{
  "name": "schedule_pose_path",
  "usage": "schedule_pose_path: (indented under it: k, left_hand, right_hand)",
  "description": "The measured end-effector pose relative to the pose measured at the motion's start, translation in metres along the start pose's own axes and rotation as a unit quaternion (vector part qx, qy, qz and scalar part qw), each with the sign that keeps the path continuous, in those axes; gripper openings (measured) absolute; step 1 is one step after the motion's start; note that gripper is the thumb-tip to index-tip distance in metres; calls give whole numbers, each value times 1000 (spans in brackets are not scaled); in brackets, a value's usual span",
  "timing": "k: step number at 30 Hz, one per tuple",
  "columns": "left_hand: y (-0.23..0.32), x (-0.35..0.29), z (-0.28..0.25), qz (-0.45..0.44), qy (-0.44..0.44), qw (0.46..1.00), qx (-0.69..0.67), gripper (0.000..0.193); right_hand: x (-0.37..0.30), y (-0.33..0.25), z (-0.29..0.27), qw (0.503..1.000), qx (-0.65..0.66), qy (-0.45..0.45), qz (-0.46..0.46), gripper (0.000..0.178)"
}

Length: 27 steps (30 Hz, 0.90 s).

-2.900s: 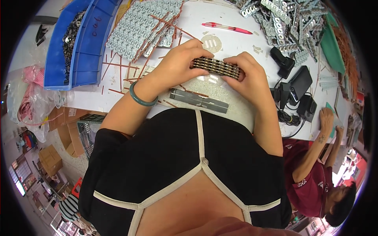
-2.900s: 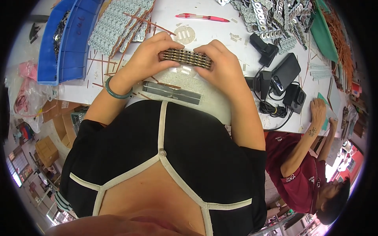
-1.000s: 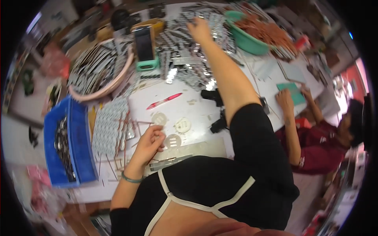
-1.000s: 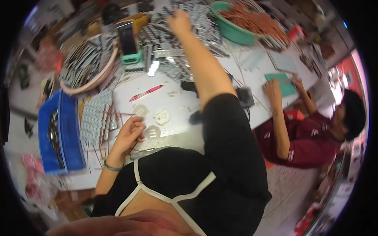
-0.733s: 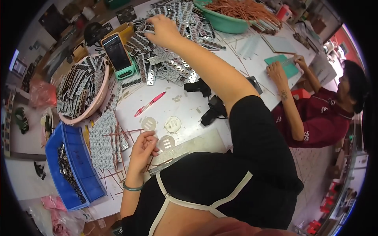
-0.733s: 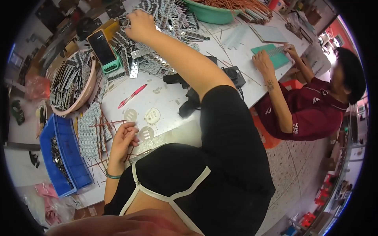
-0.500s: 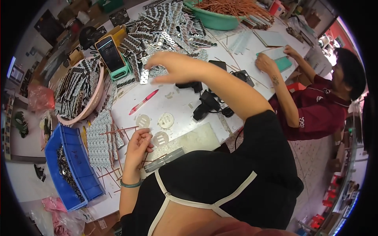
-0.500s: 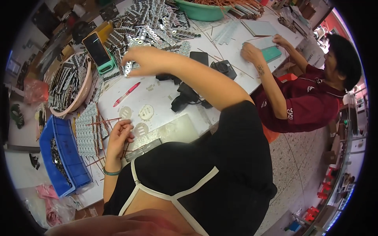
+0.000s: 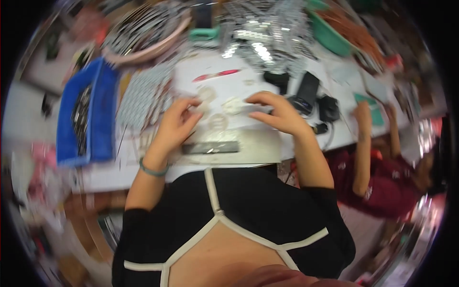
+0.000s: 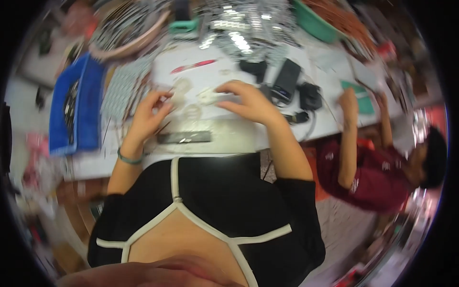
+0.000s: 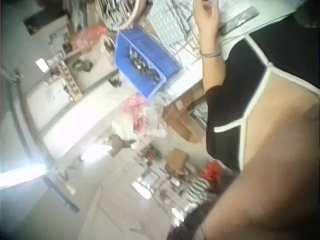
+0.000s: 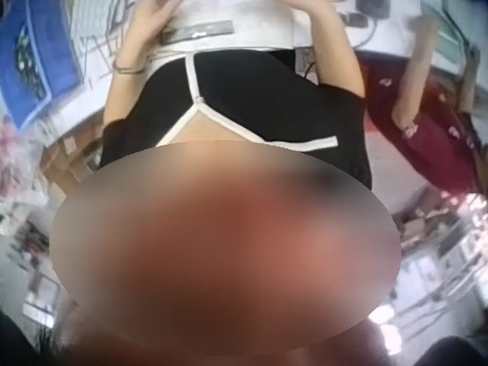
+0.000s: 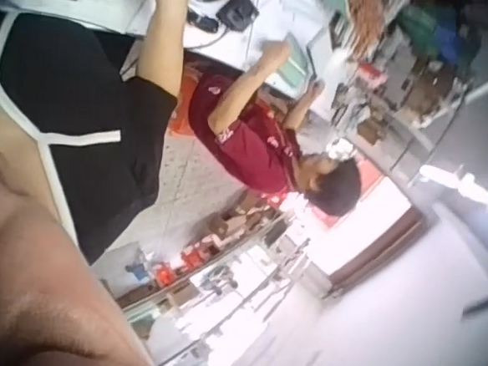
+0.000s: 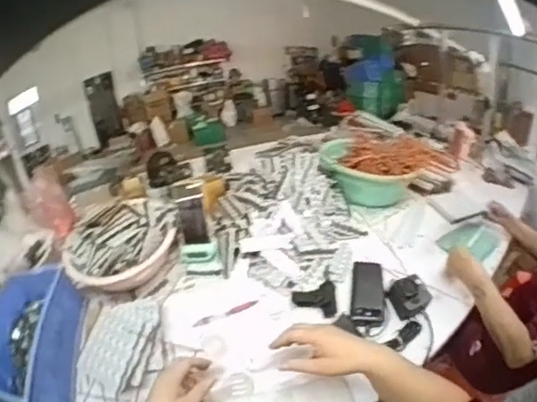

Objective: Assembling and inspecting electronic component strips at a workbench.

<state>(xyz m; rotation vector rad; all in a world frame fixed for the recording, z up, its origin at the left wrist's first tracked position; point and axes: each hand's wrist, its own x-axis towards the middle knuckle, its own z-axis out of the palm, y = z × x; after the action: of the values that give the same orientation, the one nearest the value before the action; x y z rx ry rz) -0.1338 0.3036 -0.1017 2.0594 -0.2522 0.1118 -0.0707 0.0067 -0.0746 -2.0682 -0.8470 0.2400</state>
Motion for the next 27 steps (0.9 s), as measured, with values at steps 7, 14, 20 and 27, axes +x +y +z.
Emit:
schedule_pose_path:
  k: [7, 14, 20, 27]
  left_hand:
    - [-40, -32, -118, 6, 317, 897, 308, 41]
    - [-49, -36, -106, -115, 236, 881, 393, 74]
    - [-57, -34, -117, -112, 272, 888, 352, 85]
    - [-47, -36, -129, 9, 393, 910, 130, 56]
  right_hand:
    - [21, 3, 25, 994, 74, -61, 56, 29]
    - [105, -13, 98, 990, 29, -120, -65, 36]
    - [154, -12, 122, 972, -218, -78, -28, 33]
    - [126, 7, 100, 971, -226, 65, -49, 35]
